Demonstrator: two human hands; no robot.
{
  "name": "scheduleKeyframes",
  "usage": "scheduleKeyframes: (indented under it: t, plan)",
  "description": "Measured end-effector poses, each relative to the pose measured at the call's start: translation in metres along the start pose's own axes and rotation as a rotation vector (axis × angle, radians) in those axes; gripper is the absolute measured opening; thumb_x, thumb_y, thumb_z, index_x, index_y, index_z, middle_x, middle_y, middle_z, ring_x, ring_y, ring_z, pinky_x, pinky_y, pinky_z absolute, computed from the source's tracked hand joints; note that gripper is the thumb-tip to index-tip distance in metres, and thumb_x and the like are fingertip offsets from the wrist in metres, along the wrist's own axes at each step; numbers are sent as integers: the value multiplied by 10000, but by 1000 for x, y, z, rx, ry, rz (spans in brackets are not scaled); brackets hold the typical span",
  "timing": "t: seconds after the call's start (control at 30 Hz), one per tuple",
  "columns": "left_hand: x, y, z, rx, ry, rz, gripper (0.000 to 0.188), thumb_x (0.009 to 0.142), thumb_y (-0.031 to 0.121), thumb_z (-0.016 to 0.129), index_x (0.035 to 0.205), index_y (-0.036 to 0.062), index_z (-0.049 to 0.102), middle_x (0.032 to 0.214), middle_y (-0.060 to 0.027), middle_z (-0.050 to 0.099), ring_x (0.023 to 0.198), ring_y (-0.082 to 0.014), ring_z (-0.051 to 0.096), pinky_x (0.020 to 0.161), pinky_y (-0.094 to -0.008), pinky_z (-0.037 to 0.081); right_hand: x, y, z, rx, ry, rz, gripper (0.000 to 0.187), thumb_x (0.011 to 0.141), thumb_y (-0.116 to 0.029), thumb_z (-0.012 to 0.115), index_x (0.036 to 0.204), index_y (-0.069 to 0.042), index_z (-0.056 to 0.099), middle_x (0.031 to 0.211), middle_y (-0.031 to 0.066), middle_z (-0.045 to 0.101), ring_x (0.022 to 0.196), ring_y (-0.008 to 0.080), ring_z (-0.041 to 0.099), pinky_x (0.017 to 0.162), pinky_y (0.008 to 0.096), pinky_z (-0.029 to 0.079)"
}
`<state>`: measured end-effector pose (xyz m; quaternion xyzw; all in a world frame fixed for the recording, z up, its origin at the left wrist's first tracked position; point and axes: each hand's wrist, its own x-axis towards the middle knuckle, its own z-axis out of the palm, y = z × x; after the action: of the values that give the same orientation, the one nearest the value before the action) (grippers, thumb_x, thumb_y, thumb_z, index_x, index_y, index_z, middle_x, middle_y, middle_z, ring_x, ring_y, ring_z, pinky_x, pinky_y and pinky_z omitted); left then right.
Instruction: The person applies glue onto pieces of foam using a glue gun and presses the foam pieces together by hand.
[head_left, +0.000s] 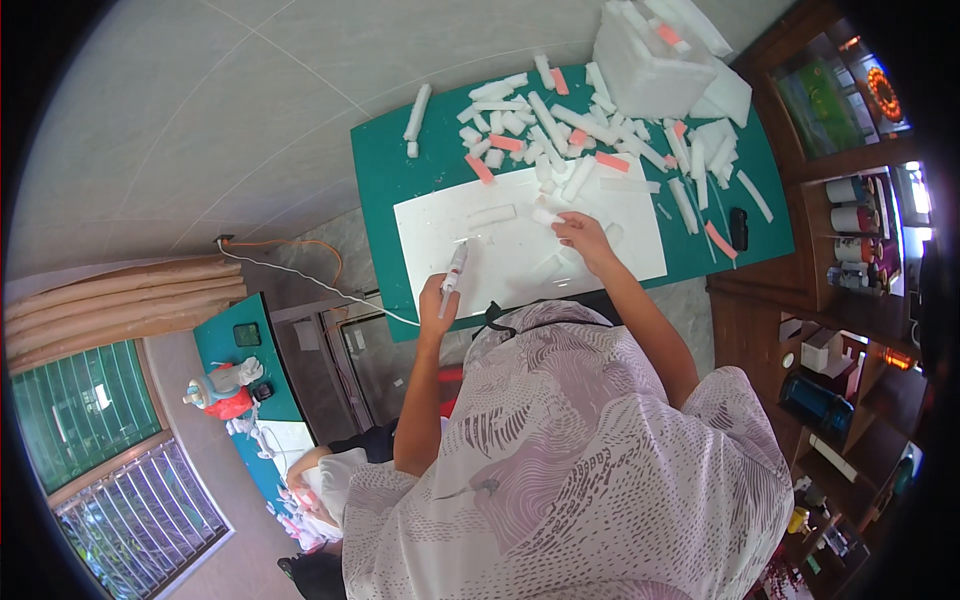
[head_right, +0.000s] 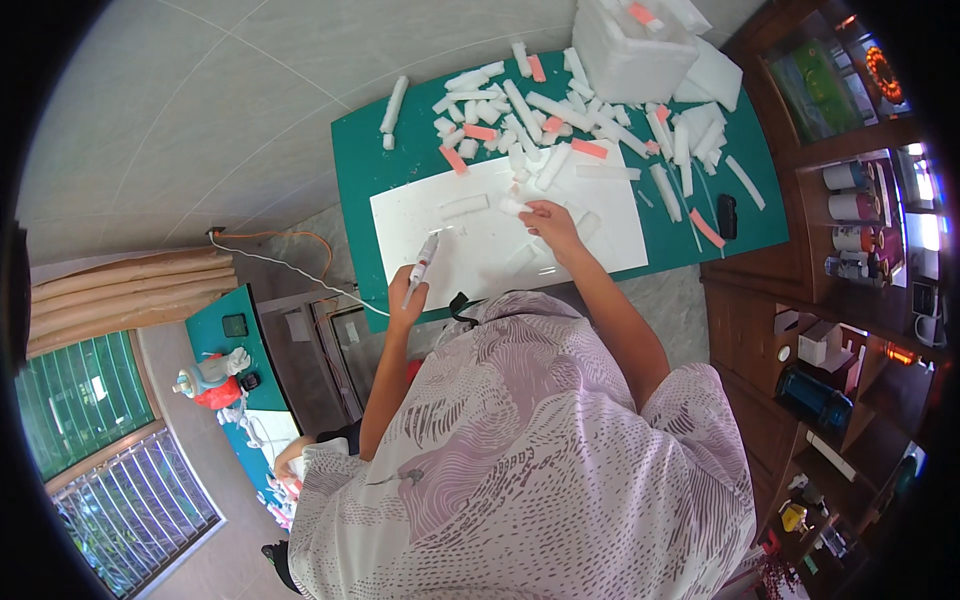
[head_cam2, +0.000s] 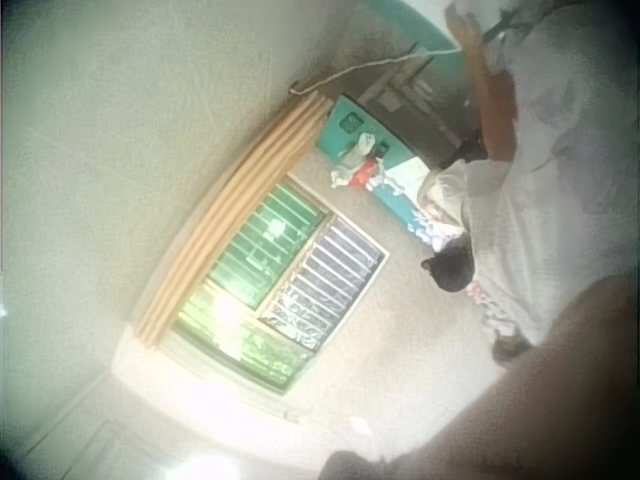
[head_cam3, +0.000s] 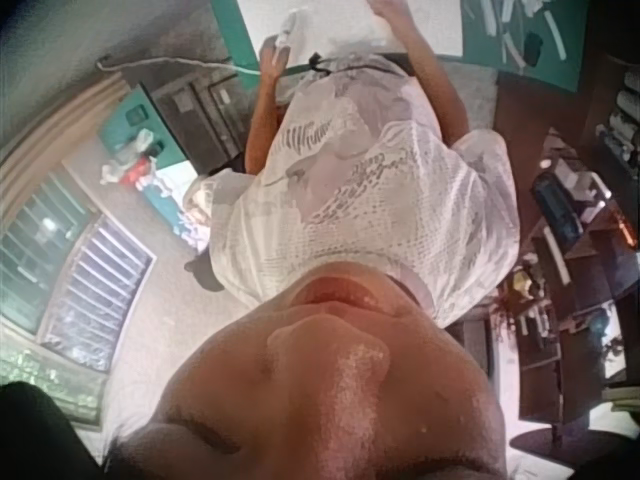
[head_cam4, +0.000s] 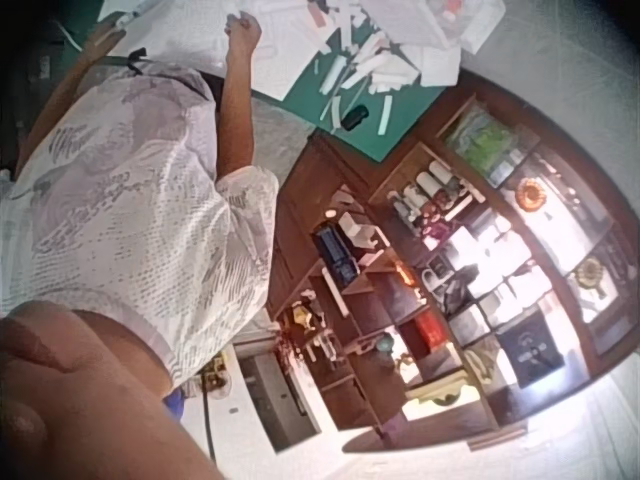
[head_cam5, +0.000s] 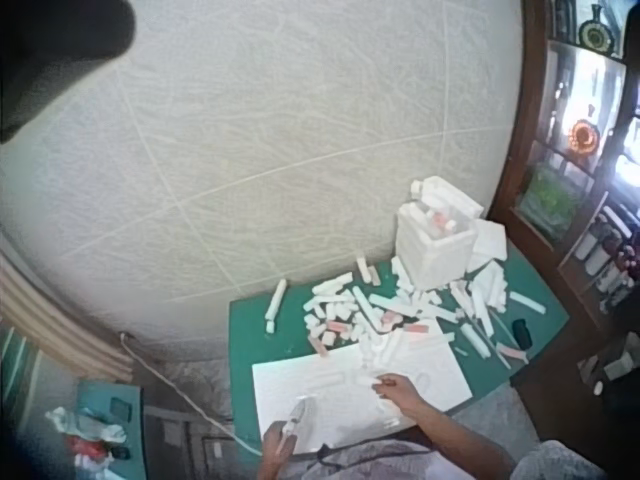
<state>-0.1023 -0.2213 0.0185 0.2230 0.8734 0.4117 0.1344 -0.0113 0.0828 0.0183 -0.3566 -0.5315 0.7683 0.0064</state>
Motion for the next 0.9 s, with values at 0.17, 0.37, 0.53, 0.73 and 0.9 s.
scheduleKeyframes:
  t: [0.17, 0.37, 0.53, 0.73, 0.9]
  plan:
    - [-1, -20, 6, 76, -28, 50, 321, 674, -2, 580, 993, -21, 553, 932, -194, 563, 861, -345, 569, 765, -385, 457, 2, 2, -65, -13, 169, -26, 312, 796, -115, 638, 1085, -11, 584, 835, 19, 585, 754, 94, 560, 666, 211, 452]
    - [3, -43, 19, 284, -103, 94, 464, 617, -40, 625, 1070, -6, 529, 1153, -189, 456, 1054, -371, 448, 904, -405, 394, -6, -11, -122, -128, 386, -118, 312, 801, -105, 604, 1096, -7, 577, 887, 40, 575, 808, 118, 577, 721, 242, 490]
    - [3, -47, 19, 250, -170, 21, 542, 617, -75, 561, 1148, 6, 492, 1236, -214, 418, 1081, -387, 435, 944, -424, 373, 2, -8, -130, -263, 407, -190, 293, 780, -121, 627, 1040, 8, 591, 910, 73, 613, 742, 134, 602, 658, 245, 502]
    - [12, -2, 38, 422, -19, -1, 521, 623, -96, 489, 1134, 4, 495, 1223, -226, 436, 1106, -392, 429, 947, -441, 370, 26, 9, -136, -449, 303, -230, 287, 795, -158, 616, 1048, -24, 593, 809, 80, 649, 686, 137, 620, 637, 252, 486]
    - [40, 84, 122, 195, -108, 222, 392, 722, 37, 579, 1106, 12, 504, 1119, -190, 512, 1035, -356, 485, 896, -420, 409, 38, 8, -143, -522, 207, -264, 298, 778, -194, 630, 1040, -52, 617, 800, 124, 670, 688, 183, 643, 658, 278, 489]
